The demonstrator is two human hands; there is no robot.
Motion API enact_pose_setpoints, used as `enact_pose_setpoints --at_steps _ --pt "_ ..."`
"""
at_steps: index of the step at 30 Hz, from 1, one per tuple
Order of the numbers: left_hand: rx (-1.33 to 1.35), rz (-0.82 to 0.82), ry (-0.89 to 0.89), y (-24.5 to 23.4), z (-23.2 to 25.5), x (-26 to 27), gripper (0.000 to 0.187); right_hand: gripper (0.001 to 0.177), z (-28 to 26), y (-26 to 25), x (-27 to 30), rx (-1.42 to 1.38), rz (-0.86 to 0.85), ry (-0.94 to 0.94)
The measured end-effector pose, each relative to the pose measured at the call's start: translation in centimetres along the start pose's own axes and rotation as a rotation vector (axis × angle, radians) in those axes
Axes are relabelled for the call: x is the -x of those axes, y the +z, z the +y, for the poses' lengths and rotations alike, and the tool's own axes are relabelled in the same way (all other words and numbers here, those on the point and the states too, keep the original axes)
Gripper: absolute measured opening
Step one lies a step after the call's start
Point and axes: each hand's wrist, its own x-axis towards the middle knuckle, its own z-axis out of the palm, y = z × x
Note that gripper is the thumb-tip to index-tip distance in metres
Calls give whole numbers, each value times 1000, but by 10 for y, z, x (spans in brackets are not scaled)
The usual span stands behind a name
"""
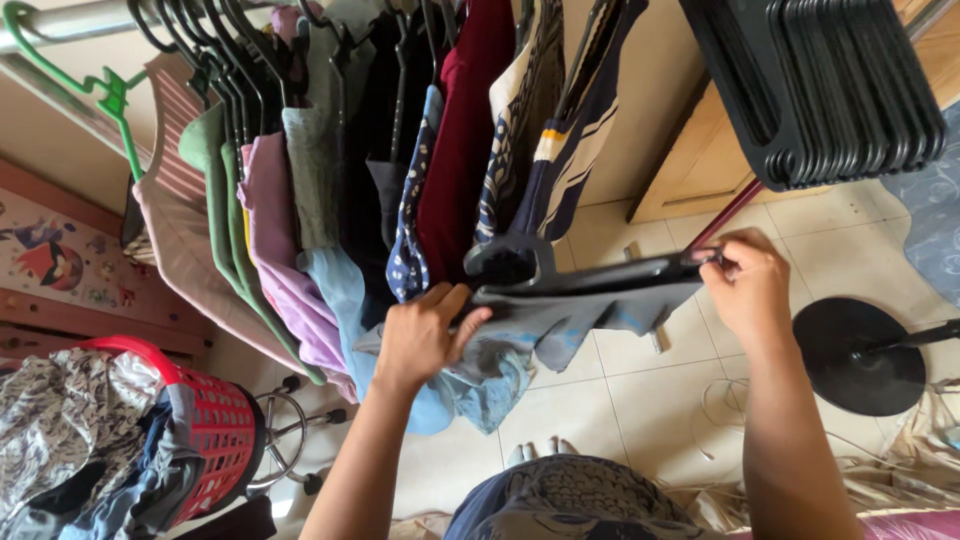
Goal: The person picks up various garments from a red laundry basket, places them onto hangers, and hangs them on a metal clothing rack. The person handles shirts and pants, organizing them one by one.
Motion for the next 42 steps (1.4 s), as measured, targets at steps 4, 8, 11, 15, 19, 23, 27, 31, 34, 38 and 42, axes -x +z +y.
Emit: enact_pose_setpoints --at_steps 4,8,11,15,19,23,27,31,34,38,42 --pt "-5 56 27 -11 -11 -2 32 38 -7 -9 -9 -393 -112 92" --pt "-17 17 6 -21 -17 2 32 19 35 4 -11 -811 -250 314" --pt "-58 -9 -6 -23 -13 -1 35 15 31 19 -7 -574 -131 306" --pt "-145 -2 54 -13 -1 -8 35 19 -30 11 2 -115 -21 39" --pt "-119 93 70 -3 16 -13 33 23 -97 -4 12 -192 -265 95" --pt "-28 193 96 -4 20 -16 33 48 -139 -34 15 -436 -613 -136" --pt "0 258 117 -10 21 -14 33 44 -146 -71 -2 286 -190 -516" --pt "65 264 162 -20 26 -16 30 22 -114 -82 -10 287 -399 -582" --pt "21 297 170 -40 17 -15 29 23 -89 -100 -5 262 -357 -434" --pt "-58 327 125 -43 14 -16 41 29 -76 -117 2 471 -491 -93" --pt "-49 334 163 -33 27 -21 45 33 -73 -115 17 223 -719 -137"
